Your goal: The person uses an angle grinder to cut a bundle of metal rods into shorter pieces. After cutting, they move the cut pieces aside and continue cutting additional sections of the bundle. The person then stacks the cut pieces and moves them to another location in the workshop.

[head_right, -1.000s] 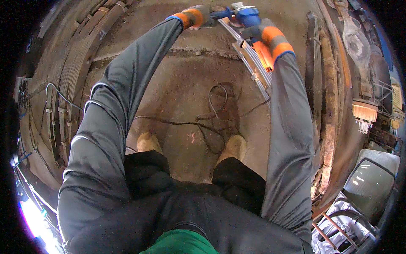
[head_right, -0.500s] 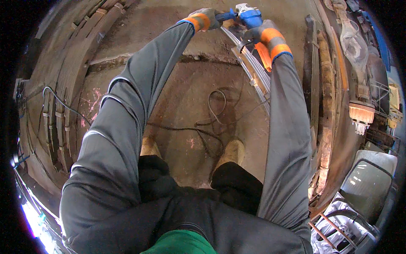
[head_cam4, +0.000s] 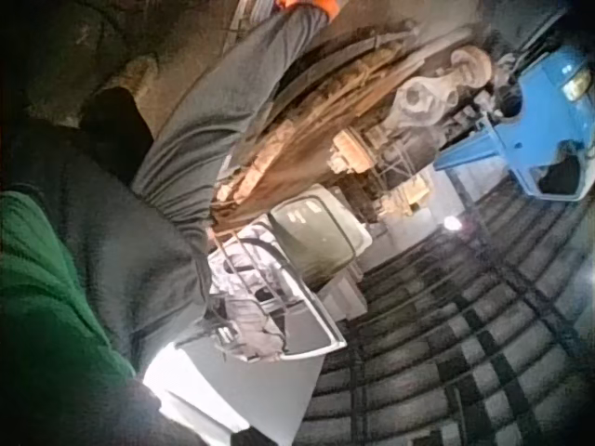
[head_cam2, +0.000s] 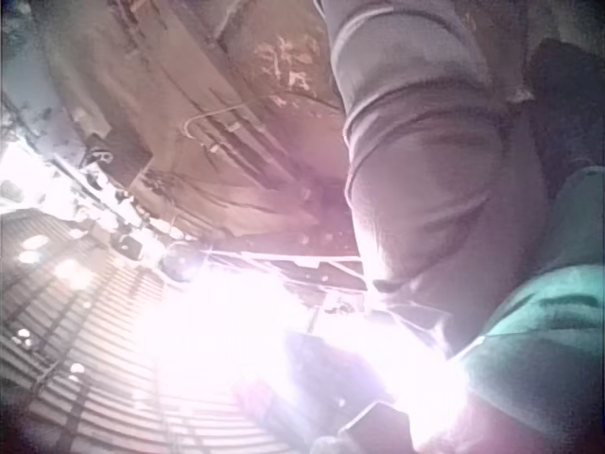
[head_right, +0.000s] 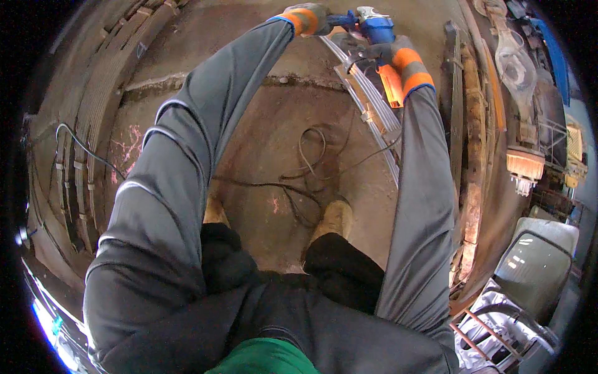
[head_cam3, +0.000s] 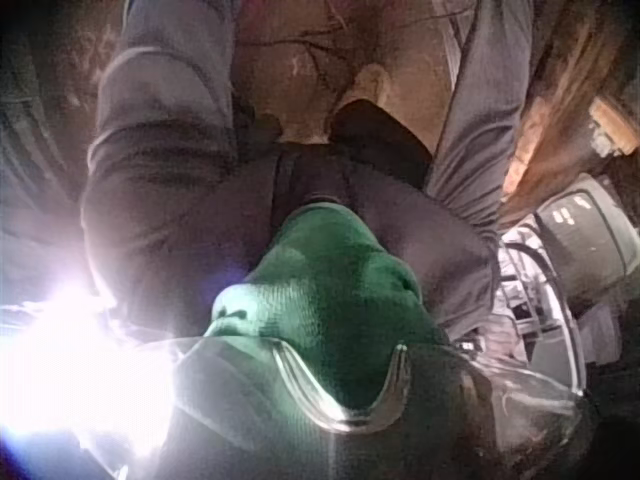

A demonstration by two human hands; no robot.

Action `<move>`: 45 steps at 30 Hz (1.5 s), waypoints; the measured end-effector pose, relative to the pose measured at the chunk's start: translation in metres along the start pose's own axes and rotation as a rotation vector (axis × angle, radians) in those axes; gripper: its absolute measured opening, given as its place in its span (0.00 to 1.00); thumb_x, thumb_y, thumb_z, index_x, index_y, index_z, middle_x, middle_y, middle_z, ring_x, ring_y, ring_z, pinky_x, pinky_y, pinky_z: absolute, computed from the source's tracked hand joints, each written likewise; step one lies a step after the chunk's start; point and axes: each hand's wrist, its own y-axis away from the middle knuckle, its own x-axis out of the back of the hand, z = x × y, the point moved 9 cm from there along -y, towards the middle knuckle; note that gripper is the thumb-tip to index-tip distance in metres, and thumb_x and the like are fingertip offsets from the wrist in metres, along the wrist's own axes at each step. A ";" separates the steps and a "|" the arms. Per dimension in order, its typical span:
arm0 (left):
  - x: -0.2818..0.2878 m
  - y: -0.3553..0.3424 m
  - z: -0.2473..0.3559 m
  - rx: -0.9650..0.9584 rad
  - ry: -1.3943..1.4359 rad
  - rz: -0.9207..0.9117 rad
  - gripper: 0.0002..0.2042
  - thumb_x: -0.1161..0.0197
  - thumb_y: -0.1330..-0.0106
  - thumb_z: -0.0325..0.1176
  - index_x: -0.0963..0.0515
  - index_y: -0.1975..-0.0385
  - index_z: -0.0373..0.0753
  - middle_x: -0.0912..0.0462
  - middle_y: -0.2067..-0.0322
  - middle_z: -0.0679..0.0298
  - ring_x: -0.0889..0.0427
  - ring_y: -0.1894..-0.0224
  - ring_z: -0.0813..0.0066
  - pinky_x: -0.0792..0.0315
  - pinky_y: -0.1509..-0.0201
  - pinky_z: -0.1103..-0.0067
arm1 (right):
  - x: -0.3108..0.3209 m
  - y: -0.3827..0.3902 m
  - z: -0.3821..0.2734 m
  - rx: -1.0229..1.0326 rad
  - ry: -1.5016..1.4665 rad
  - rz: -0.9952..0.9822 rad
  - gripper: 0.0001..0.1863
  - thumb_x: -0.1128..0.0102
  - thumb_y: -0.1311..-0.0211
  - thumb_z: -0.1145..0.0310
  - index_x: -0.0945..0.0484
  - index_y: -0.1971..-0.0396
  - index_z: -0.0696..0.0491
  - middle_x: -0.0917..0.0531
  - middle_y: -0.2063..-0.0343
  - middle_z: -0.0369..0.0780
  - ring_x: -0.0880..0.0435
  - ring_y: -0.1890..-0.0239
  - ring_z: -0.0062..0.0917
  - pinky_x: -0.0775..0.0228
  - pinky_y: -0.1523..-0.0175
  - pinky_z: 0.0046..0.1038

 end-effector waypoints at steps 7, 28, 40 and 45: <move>0.006 0.008 -0.004 0.106 -0.004 0.092 0.13 0.39 0.43 0.42 0.14 0.62 0.45 0.14 0.65 0.54 0.13 0.62 0.59 0.21 0.59 0.66 | -0.005 -0.018 0.006 0.087 0.129 0.053 0.35 0.17 0.74 0.53 0.16 0.61 0.58 0.13 0.67 0.46 0.14 0.66 0.36 0.23 0.57 0.37; 0.019 0.026 -0.022 0.208 0.050 -0.002 0.14 0.35 0.46 0.42 0.14 0.64 0.43 0.14 0.71 0.60 0.14 0.68 0.61 0.21 0.59 0.66 | -0.021 -0.012 -0.028 0.008 0.086 -0.068 0.30 0.20 0.69 0.63 0.16 0.60 0.58 0.14 0.67 0.43 0.15 0.66 0.31 0.23 0.60 0.36; 0.024 0.014 -0.007 0.144 0.002 0.098 0.11 0.38 0.46 0.43 0.15 0.68 0.47 0.15 0.75 0.62 0.15 0.74 0.65 0.21 0.65 0.67 | -0.014 -0.014 -0.011 0.021 -0.140 -0.109 0.29 0.18 0.69 0.66 0.17 0.60 0.59 0.14 0.68 0.44 0.16 0.70 0.31 0.23 0.63 0.36; 0.023 0.013 -0.009 0.129 0.019 0.064 0.16 0.39 0.41 0.44 0.15 0.59 0.44 0.14 0.57 0.52 0.14 0.53 0.57 0.21 0.53 0.65 | -0.009 -0.022 -0.009 0.036 0.014 0.001 0.31 0.18 0.71 0.63 0.17 0.60 0.58 0.14 0.69 0.43 0.16 0.71 0.31 0.23 0.62 0.35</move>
